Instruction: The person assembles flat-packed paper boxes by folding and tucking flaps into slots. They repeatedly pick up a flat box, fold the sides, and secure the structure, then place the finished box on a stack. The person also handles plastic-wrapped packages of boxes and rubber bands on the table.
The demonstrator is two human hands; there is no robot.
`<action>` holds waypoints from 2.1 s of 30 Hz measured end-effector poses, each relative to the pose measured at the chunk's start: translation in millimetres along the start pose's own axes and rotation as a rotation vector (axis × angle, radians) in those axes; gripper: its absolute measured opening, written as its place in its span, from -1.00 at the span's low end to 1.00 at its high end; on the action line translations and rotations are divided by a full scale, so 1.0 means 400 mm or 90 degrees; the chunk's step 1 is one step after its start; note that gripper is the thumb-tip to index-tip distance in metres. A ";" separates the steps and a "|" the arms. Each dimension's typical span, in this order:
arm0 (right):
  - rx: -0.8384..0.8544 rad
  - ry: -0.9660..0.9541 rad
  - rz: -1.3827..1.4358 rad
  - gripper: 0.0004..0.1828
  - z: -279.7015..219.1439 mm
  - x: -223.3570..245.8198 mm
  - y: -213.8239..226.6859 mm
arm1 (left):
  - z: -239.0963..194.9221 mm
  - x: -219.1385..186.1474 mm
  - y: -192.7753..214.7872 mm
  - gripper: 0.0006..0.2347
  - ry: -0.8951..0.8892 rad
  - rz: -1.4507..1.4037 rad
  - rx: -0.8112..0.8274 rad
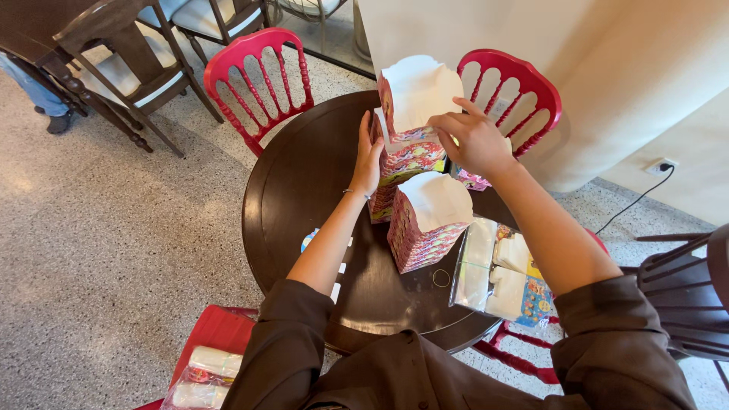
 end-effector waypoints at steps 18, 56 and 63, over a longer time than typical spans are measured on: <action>0.133 -0.044 0.073 -0.65 0.001 0.013 -0.015 | -0.076 -0.029 0.057 -0.27 0.002 0.110 -0.033; 0.292 -0.347 0.471 -0.84 -0.720 0.494 -0.525 | -0.960 -0.032 0.464 -0.13 0.477 0.888 0.299; 0.336 -0.502 0.542 -0.82 -0.784 0.436 -0.588 | -0.926 -0.044 0.533 -0.71 0.461 0.780 0.321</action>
Point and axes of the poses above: each hand's wrist, its own z-axis towards the middle knuckle, its own y-axis out of the back of the hand, x = y × z, the point moved 4 cm from there along z, towards the middle knuckle, and after that the axes turned 9 degrees about -y, right-handed, at the moved point
